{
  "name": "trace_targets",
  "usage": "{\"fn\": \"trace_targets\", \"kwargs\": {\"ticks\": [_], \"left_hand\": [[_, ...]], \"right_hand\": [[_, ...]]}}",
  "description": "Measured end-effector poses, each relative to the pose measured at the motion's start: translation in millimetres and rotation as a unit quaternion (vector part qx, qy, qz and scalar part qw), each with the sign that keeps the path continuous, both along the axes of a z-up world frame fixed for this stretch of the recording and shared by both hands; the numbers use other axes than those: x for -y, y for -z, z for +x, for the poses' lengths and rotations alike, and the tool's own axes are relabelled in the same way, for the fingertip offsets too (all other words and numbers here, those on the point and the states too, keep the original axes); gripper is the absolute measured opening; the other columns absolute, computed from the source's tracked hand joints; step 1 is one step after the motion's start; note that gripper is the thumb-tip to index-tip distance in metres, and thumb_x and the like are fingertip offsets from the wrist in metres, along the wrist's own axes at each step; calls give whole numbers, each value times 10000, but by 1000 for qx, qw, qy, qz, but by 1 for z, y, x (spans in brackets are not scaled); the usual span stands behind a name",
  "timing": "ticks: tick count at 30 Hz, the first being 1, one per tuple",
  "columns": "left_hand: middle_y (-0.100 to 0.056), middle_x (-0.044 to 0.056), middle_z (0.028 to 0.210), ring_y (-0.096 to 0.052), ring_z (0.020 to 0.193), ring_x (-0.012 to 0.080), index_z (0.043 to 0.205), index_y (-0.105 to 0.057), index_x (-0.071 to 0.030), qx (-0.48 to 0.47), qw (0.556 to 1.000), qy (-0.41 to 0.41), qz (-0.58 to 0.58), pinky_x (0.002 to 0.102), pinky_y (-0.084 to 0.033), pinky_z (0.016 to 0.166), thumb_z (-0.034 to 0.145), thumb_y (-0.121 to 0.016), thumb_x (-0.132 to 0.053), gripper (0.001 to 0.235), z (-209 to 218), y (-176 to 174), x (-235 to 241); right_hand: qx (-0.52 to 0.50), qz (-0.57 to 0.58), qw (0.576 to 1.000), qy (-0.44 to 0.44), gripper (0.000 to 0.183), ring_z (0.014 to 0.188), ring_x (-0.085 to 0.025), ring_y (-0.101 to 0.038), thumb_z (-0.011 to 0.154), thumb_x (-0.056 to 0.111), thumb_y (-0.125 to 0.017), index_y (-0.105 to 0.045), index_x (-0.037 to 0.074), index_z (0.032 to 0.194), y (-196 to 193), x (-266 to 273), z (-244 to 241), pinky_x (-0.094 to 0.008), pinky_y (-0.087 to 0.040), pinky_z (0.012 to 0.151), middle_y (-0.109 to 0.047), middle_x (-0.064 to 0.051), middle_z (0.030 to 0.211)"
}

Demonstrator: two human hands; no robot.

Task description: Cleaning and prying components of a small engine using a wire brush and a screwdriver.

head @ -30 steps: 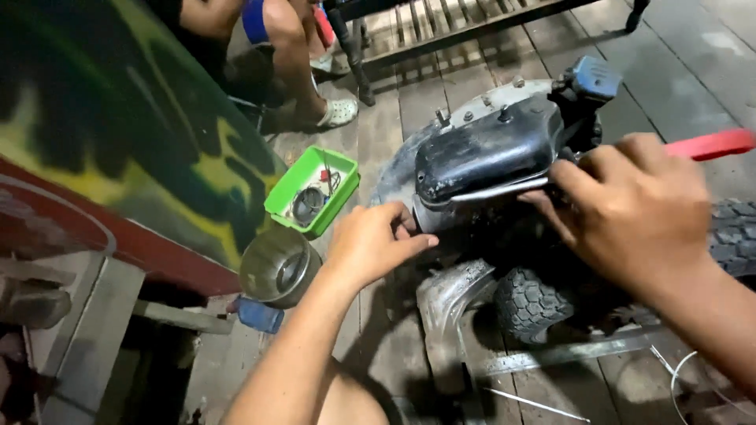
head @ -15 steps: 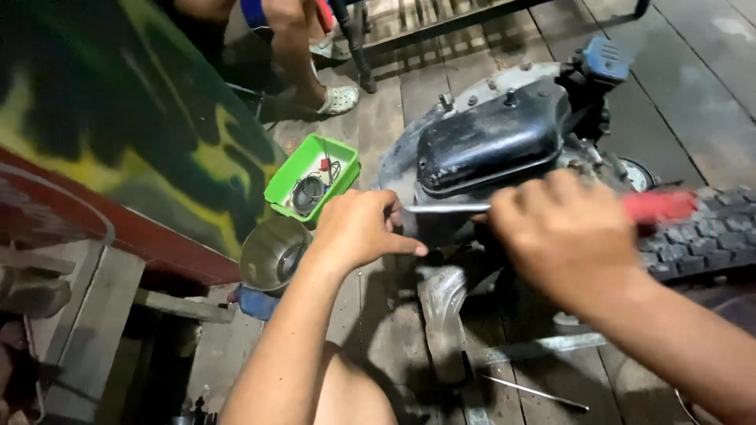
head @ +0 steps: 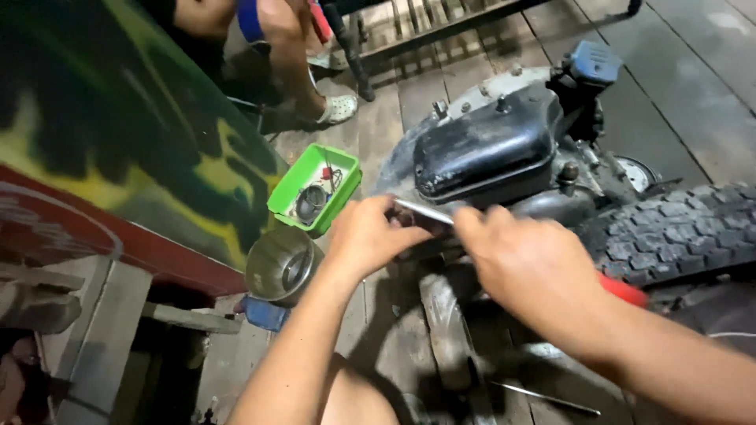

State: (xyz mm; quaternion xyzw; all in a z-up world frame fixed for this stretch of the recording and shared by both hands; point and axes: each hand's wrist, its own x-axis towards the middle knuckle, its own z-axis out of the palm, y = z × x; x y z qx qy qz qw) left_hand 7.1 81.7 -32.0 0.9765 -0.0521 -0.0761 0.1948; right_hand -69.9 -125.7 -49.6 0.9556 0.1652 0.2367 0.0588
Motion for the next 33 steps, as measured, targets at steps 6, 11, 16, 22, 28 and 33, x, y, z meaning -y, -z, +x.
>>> {"fn": "trace_targets", "kwargs": {"ticks": [6, 11, 16, 22, 28, 33], "left_hand": [[-707, 10, 798, -682, 693, 182, 1248, -637, -151, 91, 978, 53, -181, 324, -567, 650, 583, -853, -178, 700, 2, 22, -1], [-702, 25, 946, -665, 771, 159, 1157, -675, -96, 131, 960, 89, -229, 284, -566, 719, 558, -864, -148, 631, 12, 32, 3], [-657, 32, 1177, -662, 978, 173, 1143, -659, -64, 165, 945, 134, -250, 284, -566, 865, 571, -859, -94, 606, 14, 37, -6], [-735, 83, 972, -706, 846, 227, 1093, -669, -41, 180, 951, 156, -197, 327, -568, 807, 549, -908, -230, 624, 16, 31, -1], [-717, 43, 965, -639, 738, 150, 1095, -666, -39, 137, 953, 143, -227, 292, -568, 693, 540, -920, -189, 629, 21, 33, -6], [-707, 84, 1038, -685, 868, 257, 1136, -618, -62, 149, 964, 145, -168, 366, -559, 767, 551, -883, -207, 659, 17, 28, -6]], "right_hand": [[43, -14, 996, 80, 55, 370, -201, -571, 955, 204, -536, -509, 164, 928, 12, -21, -7, -375, -485, 369, -559, -35, 635], [56, -7, 995, 78, 68, 372, -174, -562, 950, 190, -552, -512, 160, 903, 11, -11, -8, -339, -481, 368, -553, -23, 630], [38, -78, 993, 77, 49, 405, -188, -583, 948, 181, -532, -503, 142, 942, 29, -1, -12, -355, -500, 395, -538, -33, 656], [66, 4, 991, 116, 100, 357, -187, -579, 979, 208, -539, -513, 163, 893, 18, -30, 3, -357, -501, 350, -555, -18, 605], [-262, 222, 922, 180, 291, 655, -415, -703, 1061, 452, -386, -447, 168, 1079, 40, -36, -25, -575, -570, 623, -674, -111, 874], [-78, 254, 956, 128, 244, 521, -410, -641, 1073, 315, -523, -496, 80, 1014, 47, -53, -20, -518, -500, 479, -687, -150, 771]]}}
